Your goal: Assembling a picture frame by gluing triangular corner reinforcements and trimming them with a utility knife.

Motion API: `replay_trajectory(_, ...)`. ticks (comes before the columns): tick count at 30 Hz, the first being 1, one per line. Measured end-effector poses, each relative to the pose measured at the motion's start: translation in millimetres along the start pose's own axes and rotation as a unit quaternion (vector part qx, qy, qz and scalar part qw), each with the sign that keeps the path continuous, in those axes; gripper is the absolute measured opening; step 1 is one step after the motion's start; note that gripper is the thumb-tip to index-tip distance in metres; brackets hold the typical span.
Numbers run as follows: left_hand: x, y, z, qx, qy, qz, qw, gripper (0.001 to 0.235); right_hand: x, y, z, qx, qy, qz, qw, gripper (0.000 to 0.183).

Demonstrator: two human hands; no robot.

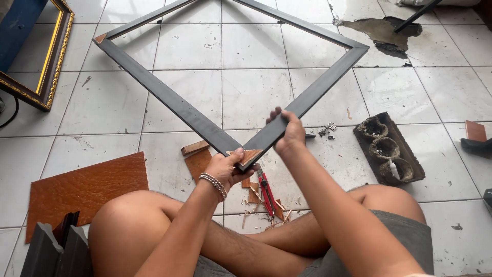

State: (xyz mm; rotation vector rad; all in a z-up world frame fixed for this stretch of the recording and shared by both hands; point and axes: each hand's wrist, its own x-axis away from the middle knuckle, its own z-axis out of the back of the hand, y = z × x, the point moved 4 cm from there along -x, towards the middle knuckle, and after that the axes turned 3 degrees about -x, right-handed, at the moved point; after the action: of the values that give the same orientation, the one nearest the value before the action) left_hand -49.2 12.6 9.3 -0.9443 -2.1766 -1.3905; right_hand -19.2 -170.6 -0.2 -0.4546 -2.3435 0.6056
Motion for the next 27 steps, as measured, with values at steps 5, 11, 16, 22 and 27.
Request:
replay_trajectory(5, 24, 42, 11, -0.033, -0.032, -0.032, 0.998, 0.027, -23, -35, -18, -0.020, 0.006, 0.021, 1.000, 0.027)
replay_trajectory(11, -9, 87, 75, -0.090, 0.054, -0.064, 0.992, 0.032, -43, -83, -18, -0.059, 0.019, 0.088, 0.994, 0.022)
replay_trajectory(16, 6, 97, 91, 0.141, 0.276, -0.120, 0.943, 0.060, -38, -94, 4, -0.025, 0.031, 0.094, 0.995, 0.039)
replay_trajectory(22, 9, 58, -8, 0.217, 0.058, -0.078, 0.971, 0.085, 43, -12, -16, 0.039, -0.038, -0.074, 0.996, 0.032)
replay_trajectory(27, -71, 25, 12, 0.125, 0.095, -0.161, 0.974, 0.061, 82, 18, -20, 0.073, -0.045, -0.074, 0.994, 0.044)
